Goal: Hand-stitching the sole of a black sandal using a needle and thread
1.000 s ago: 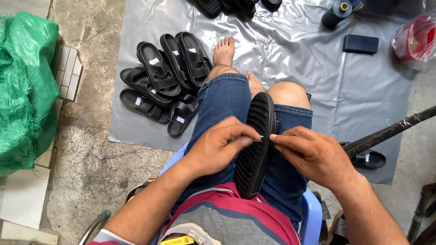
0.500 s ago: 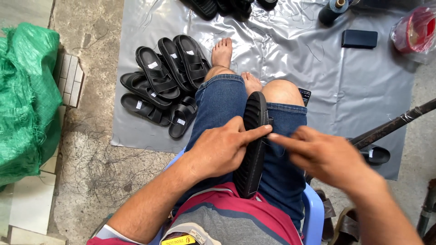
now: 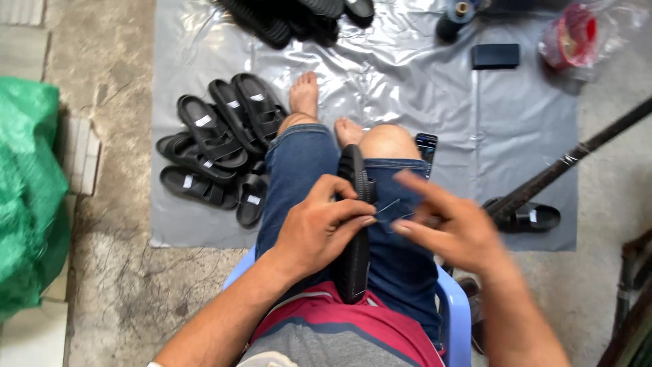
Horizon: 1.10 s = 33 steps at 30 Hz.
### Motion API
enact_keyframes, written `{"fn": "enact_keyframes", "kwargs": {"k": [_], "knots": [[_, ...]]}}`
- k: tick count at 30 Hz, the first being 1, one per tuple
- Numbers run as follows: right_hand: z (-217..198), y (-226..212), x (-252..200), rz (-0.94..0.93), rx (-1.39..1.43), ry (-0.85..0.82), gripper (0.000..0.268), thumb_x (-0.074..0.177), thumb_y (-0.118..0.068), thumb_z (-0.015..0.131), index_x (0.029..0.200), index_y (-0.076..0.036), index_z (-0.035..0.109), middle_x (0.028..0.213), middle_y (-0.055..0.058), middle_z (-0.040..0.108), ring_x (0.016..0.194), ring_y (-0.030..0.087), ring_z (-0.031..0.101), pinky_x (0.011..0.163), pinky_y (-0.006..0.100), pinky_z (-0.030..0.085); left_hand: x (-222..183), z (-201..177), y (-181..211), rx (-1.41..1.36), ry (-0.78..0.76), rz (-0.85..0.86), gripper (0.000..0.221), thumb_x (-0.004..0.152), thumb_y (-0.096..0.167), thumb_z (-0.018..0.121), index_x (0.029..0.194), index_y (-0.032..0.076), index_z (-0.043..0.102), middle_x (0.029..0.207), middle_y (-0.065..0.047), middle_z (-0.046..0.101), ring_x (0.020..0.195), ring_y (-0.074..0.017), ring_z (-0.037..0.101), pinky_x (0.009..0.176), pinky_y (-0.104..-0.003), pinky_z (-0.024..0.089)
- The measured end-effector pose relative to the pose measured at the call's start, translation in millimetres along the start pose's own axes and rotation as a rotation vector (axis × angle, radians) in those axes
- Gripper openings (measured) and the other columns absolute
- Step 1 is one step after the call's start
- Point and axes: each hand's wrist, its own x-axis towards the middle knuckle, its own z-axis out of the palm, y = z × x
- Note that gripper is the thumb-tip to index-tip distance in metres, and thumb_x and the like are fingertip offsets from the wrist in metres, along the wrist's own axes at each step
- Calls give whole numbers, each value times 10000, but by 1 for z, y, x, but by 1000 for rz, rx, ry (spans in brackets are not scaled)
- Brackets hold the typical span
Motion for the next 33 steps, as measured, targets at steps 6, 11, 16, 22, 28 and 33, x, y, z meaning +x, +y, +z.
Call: {"fn": "enact_keyframes", "kwargs": {"k": [6,11,16,22,28,33], "knots": [[31,-24,-2,14,363,-102,144,770,-198,647,690,-95,708,430,41,616,329,132,547,347,236,450,-2,-3,-8,-387,24,-49,94,823,188,636,908,174,673,943,-54,535,694,-197,609,615,-281,507],[22,-30,4,-215,-145,101,143,807,-244,635,683,-178,662,598,8,598,511,212,589,471,288,471,-18,-1,-8,-259,55,84,78,822,152,625,890,168,658,1079,-77,514,693,-218,621,597,-318,523],[27,-10,2,-45,77,-56,43,722,-182,702,749,-178,734,593,8,616,542,150,607,542,273,497,-22,-5,-8,-148,72,147,70,818,146,633,877,179,652,1133,-77,492,731,-251,636,614,-357,531],[-30,1,4,69,900,836,66,890,-202,550,950,-181,563,699,-74,424,464,22,357,381,171,276,-21,-24,0,-64,-137,124,56,846,184,597,901,176,605,1225,-85,425,734,-172,553,563,-329,521],[15,-5,1,-387,-484,228,450,783,-259,685,1208,-211,547,1246,53,486,788,153,618,699,305,515,-20,-29,-8,7,-249,6,440,854,140,463,1287,112,392,1205,-96,505,1055,-265,560,724,-416,510],[28,-19,19,-553,-283,172,98,841,-141,613,922,-86,611,794,25,649,684,180,619,640,299,470,-22,-31,-14,124,-235,-59,215,889,239,453,1011,164,614,1154,-55,535,974,-252,583,727,-428,492]]}}
